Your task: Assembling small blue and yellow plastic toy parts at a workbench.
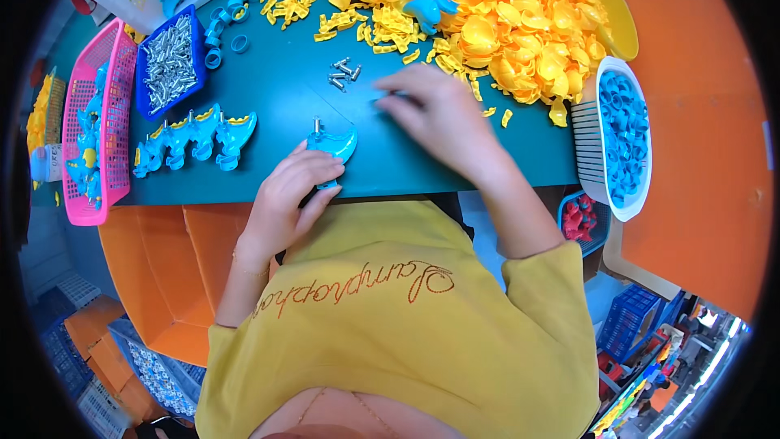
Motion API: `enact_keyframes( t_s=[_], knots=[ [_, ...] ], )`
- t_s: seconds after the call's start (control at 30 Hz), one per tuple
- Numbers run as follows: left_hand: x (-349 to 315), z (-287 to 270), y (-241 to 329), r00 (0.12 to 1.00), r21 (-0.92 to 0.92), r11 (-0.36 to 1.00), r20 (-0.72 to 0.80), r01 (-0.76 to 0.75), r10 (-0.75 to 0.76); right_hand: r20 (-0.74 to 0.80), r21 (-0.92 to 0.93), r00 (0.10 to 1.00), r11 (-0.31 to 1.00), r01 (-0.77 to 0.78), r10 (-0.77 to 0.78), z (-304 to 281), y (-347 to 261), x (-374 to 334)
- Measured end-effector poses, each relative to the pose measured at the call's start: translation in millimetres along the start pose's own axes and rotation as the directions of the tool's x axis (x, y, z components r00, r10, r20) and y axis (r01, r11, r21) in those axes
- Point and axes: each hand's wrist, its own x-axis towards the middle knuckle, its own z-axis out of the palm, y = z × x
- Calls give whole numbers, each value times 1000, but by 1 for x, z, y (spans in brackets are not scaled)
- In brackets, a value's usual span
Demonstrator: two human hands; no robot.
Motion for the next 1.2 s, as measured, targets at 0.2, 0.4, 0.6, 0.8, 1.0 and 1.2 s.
enact_keyframes(
  t_s=[0.2, 0.4, 0.6, 0.8, 1.0, 1.2],
  knots=[
    [5, 0, 1, 1000, 37, 999, -14, -26, 27, -114, -340, 963, 901, -268, 244, -29, 14, -28],
    [1, 4, 1, 998, 49, 998, -46, -33, 36, -245, -225, 927, 914, -339, 284, -13, 30, -32],
    [4, 1, 1, 999, 21, 999, -13, -39, 39, -183, -254, 961, 935, -249, 206, -9, 16, -28],
    [3, 1, 1, 999, 52, 998, -21, -31, 32, -218, -219, 950, 938, -269, 222, -1, 24, -23],
    [3, 2, -1, 997, 48, 997, -42, -59, 61, -138, 121, 968, 973, -196, 212, 0, 4, -25],
    [5, -2, -1, 999, 22, 999, -31, -41, 41, 255, 690, 912, 600, -404, 321, 24, -6, -14]
  ],
)
